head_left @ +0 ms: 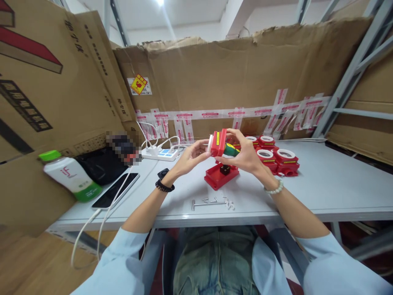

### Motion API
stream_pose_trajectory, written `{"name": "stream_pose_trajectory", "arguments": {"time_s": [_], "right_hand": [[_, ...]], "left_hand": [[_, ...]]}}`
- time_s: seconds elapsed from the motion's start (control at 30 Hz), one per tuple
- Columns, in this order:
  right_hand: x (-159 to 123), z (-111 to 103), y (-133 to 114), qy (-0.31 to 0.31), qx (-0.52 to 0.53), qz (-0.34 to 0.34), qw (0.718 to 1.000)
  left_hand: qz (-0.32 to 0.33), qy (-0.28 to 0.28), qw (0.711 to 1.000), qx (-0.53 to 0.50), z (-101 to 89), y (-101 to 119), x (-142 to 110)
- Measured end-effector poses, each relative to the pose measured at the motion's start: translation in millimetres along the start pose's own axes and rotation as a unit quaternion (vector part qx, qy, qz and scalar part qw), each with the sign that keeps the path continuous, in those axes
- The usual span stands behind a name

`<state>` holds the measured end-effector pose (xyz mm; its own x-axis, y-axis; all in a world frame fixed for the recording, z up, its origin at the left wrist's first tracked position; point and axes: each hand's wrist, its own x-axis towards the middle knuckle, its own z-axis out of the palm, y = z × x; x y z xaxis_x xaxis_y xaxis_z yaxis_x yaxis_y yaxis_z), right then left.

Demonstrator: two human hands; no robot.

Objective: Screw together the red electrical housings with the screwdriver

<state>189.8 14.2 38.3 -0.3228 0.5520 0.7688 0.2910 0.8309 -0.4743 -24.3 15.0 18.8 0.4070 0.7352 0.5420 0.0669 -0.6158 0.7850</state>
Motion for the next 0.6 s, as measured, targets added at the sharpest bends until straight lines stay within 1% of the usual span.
{"name": "stream_pose_trajectory", "arguments": {"time_s": [0.07,0.13,0.2,0.23,0.27,0.33,0.37,0.47,0.53,0.6], "right_hand": [[-0.3,-0.4,0.6,-0.005,0.001,0.0,1.0],[-0.8,0.5,1.0,-0.006,-0.003,-0.002,1.0],[-1.2,2.3,1.3,-0.01,-0.005,-0.007,1.0],[-1.3,3.1,1.5,-0.013,-0.004,-0.008,1.0],[-1.2,3.6,1.8,-0.013,-0.001,-0.007,1.0],[-0.7,4.1,2.9,-0.008,0.008,-0.001,1.0],[-0.4,4.0,3.8,-0.001,0.014,0.0,1.0],[0.4,3.8,6.7,0.011,0.026,-0.006,1.0],[0.2,4.3,8.1,0.004,0.025,-0.01,1.0],[-0.4,5.4,8.0,-0.004,0.015,-0.017,1.0]], "left_hand": [[-0.015,0.013,1.0,0.022,0.8,-2.0,0.4],[-0.017,0.043,0.997,0.061,2.3,-2.3,0.5],[-0.001,0.074,0.994,0.081,3.8,-0.8,0.4],[0.015,0.081,0.994,0.075,4.2,0.4,0.2],[0.034,0.078,0.994,0.061,4.2,1.6,0.1],[0.067,0.048,0.996,0.025,3.2,4.0,-0.2],[0.073,0.032,0.997,0.012,2.3,4.8,-0.3],[0.048,0.015,0.999,-0.007,0.2,5.5,-0.1],[0.02,0.025,0.999,-0.014,0.4,4.6,0.6],[-0.002,0.048,0.999,-0.011,2.2,3.0,1.7]]}}
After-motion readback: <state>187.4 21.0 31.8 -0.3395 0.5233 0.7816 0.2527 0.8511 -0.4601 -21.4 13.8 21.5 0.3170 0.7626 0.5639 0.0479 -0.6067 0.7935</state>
